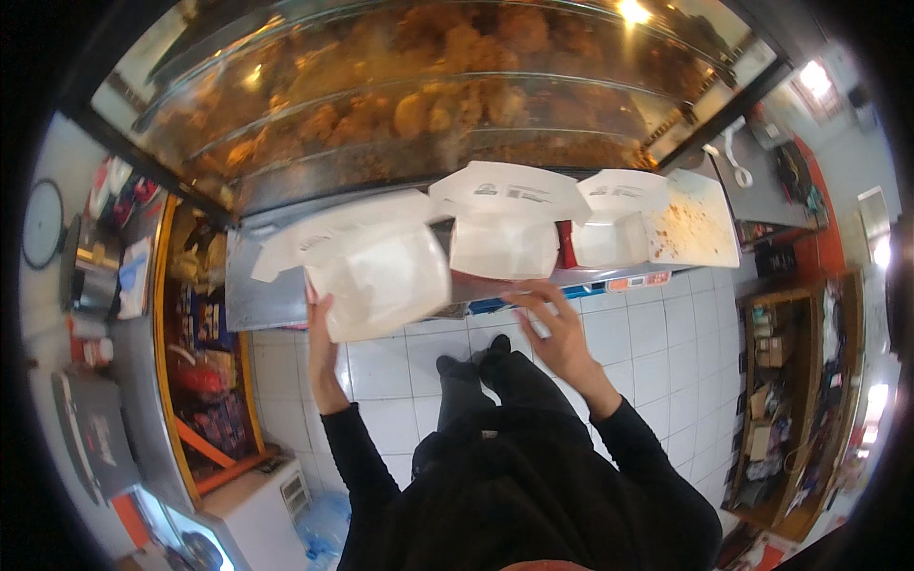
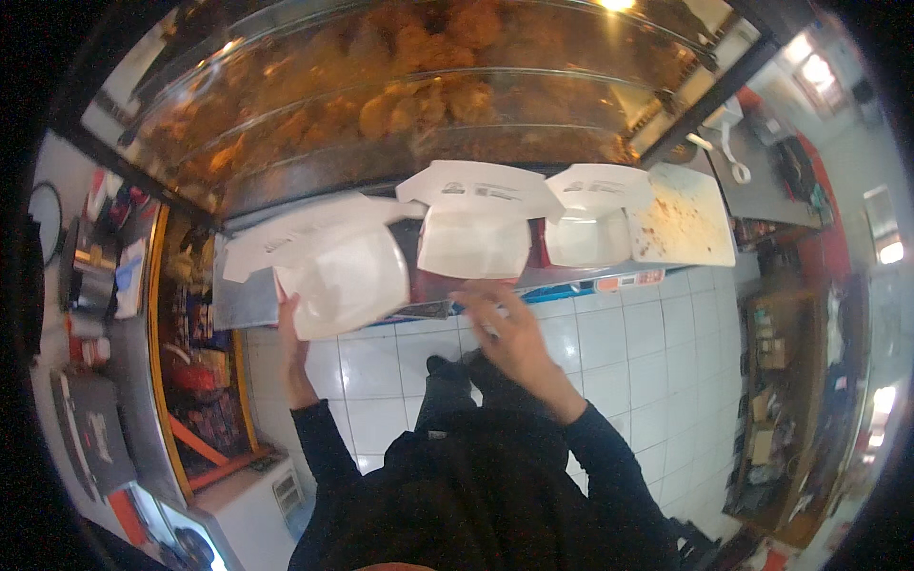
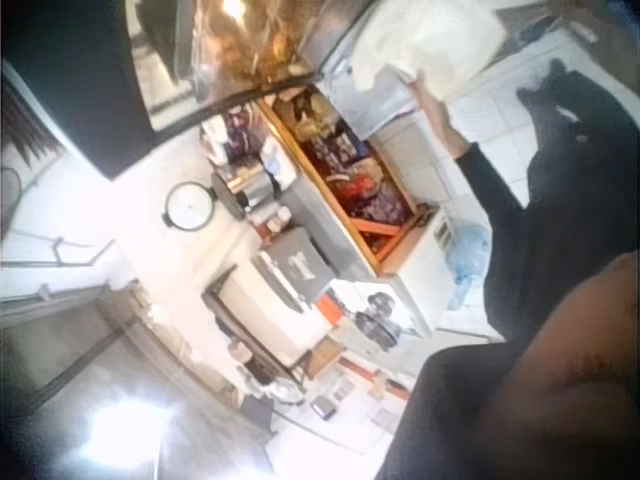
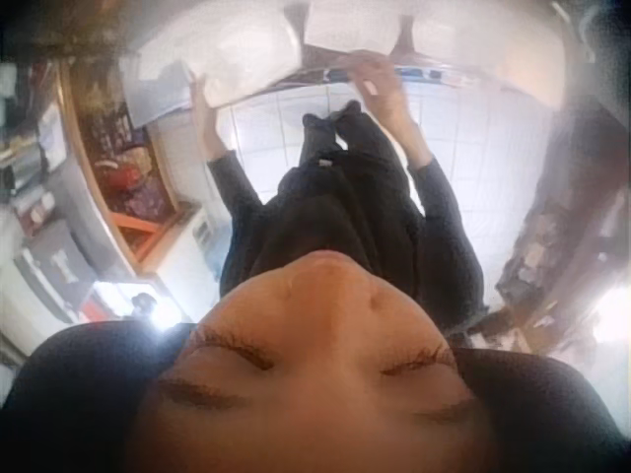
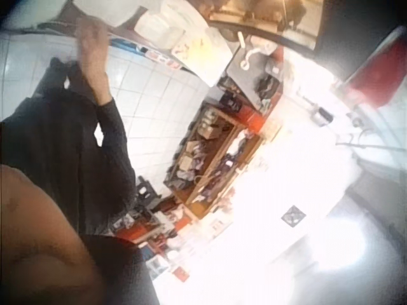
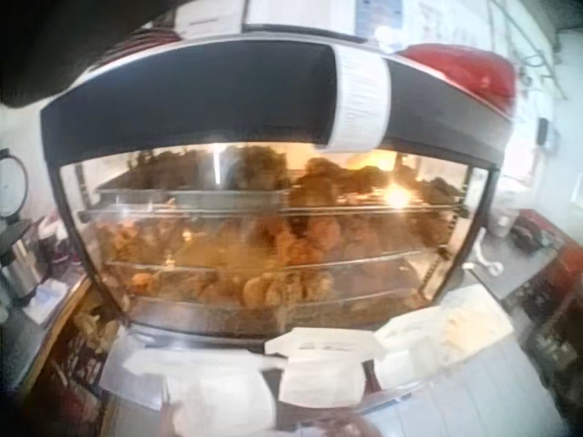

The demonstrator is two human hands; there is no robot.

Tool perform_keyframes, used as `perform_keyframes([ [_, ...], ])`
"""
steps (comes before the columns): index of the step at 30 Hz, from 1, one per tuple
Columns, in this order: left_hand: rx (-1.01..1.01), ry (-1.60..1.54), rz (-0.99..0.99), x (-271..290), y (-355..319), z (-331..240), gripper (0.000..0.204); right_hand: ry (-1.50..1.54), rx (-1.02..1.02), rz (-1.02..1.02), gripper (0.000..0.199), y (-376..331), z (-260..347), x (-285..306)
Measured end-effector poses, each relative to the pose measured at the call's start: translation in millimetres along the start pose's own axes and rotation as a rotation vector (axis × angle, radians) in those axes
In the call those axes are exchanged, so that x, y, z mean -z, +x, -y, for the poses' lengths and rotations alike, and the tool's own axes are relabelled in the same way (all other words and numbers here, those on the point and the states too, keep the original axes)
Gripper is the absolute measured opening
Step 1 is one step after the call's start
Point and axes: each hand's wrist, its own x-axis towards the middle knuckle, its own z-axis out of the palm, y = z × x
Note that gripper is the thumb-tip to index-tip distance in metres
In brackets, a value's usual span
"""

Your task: The person assembles food orders by placing rice balls and fried chicken into takeaway boxes, then adds pickles and sauces. The person closes the boxes and places them on the counter.

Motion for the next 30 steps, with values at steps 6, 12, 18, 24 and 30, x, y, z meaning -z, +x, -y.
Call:
perform_keyframes([
  [6, -0.099, 0.457, -0.047, 7, 97, 49, 0.052, -0.217, -0.353, -0.217, 0.024, -61, -82, 54],
  [12, -0.501, 0.757, -0.594, -20, 98, 78, 0.051, -0.350, -0.457, -0.323, 0.024, -71, -140, 87],
  [18, -1.227, 0.767, -0.492, -231, 35, -105, 0.038, -0.276, -0.131, -0.507, 0.018, 28, -168, 178],
  [24, -2.229, 1.120, -0.042, -455, 10, -329, 0.032, -0.657, 0.823, -0.988, 0.012, 203, -89, 367],
  [30, -1.771, 1.155, 0.603, -695, -2, -456, 0.032, -0.553, 0.940, -0.998, 0.018, 378, -18, 548],
])
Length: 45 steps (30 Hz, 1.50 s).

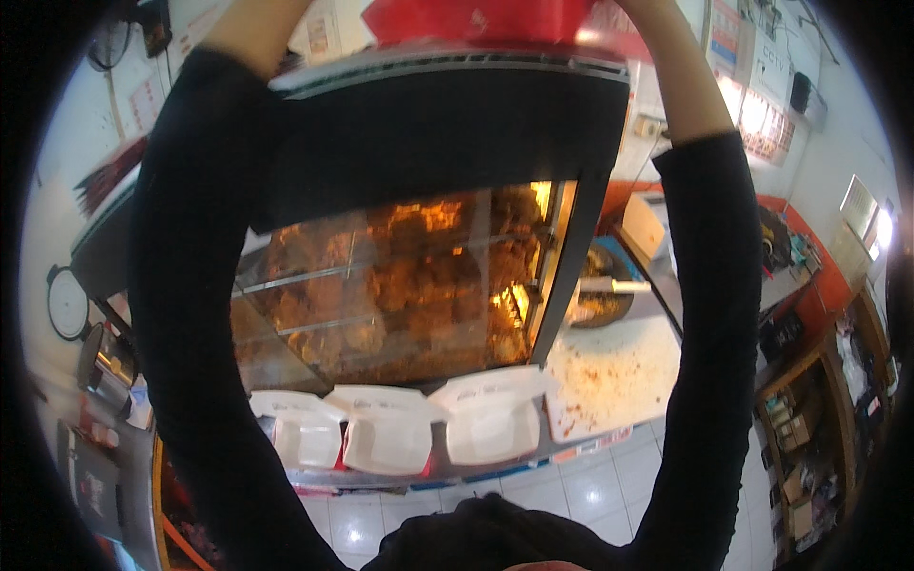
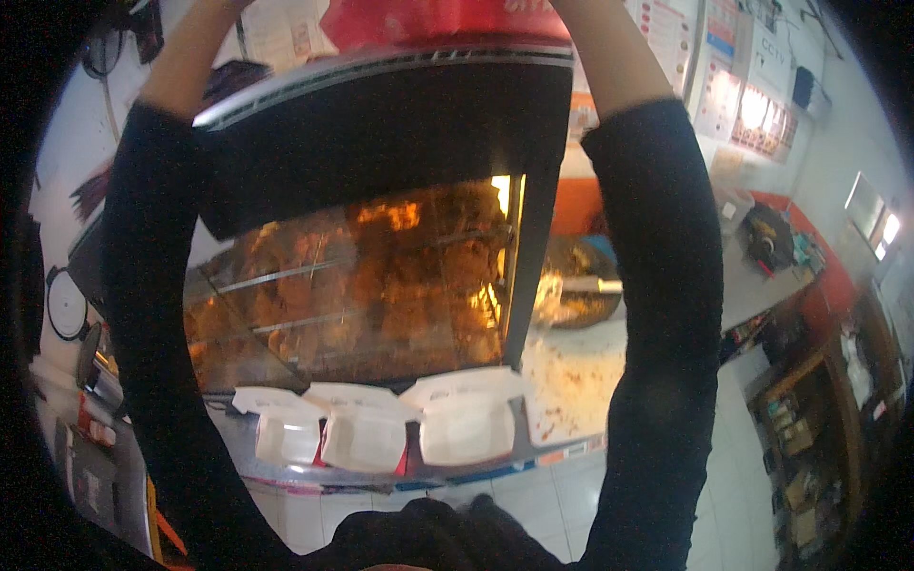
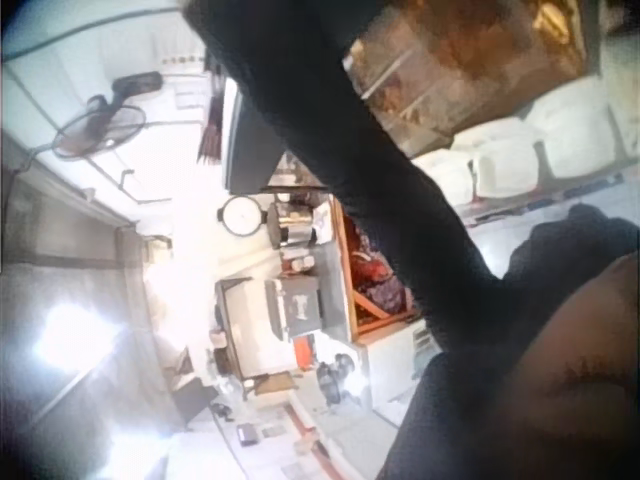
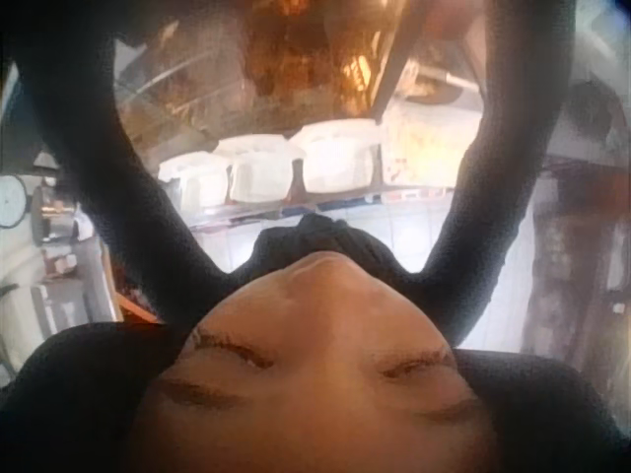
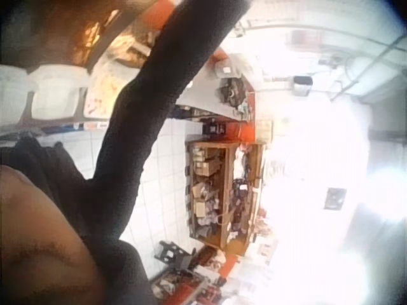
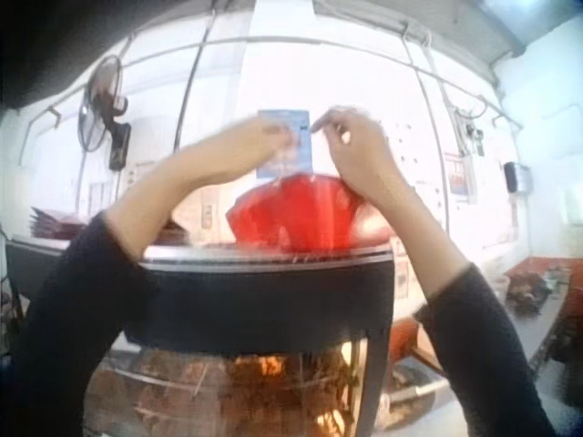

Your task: The person assembles food orders by placing rice balls and fried chicken into takeaway boxes, then adds pickles and sauces. The person closes the boxes and places them on the counter.

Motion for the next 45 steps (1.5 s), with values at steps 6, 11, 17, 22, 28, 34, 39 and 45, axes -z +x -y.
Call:
perform_keyframes([
  [6, 0.413, 0.109, 0.550, -68, 61, 77, 0.051, 0.120, -0.706, 1.164, 0.052, -17, -48, -45],
  [11, 0.567, -0.191, 0.531, -72, 74, 108, 0.052, 0.259, -0.701, 1.280, 0.063, -13, -67, -46],
  [17, 0.577, -0.160, 0.488, -69, 61, 108, 0.042, 0.590, -0.965, 1.192, 0.059, -26, -111, -28],
  [22, 0.519, -0.206, 0.402, -62, 44, 90, 0.035, 0.603, -1.000, 1.163, 0.054, -43, -112, -3],
  [28, 0.153, -0.123, 0.125, -45, -24, 31, 0.026, 0.300, -0.597, 1.346, 0.075, -3, -67, -26],
  [34, -0.038, 0.013, 0.070, -61, -15, 102, 0.025, 0.242, -0.538, 1.294, 0.076, 2, -55, -47],
  [39, 0.300, -0.079, -0.062, -53, 9, 186, 0.031, 0.703, -0.723, 1.143, 0.077, 10, -64, -56],
  [45, 0.365, 0.314, 0.138, -68, 77, 205, 0.029, 1.203, -1.041, 0.887, 0.079, 7, -91, -47],
])
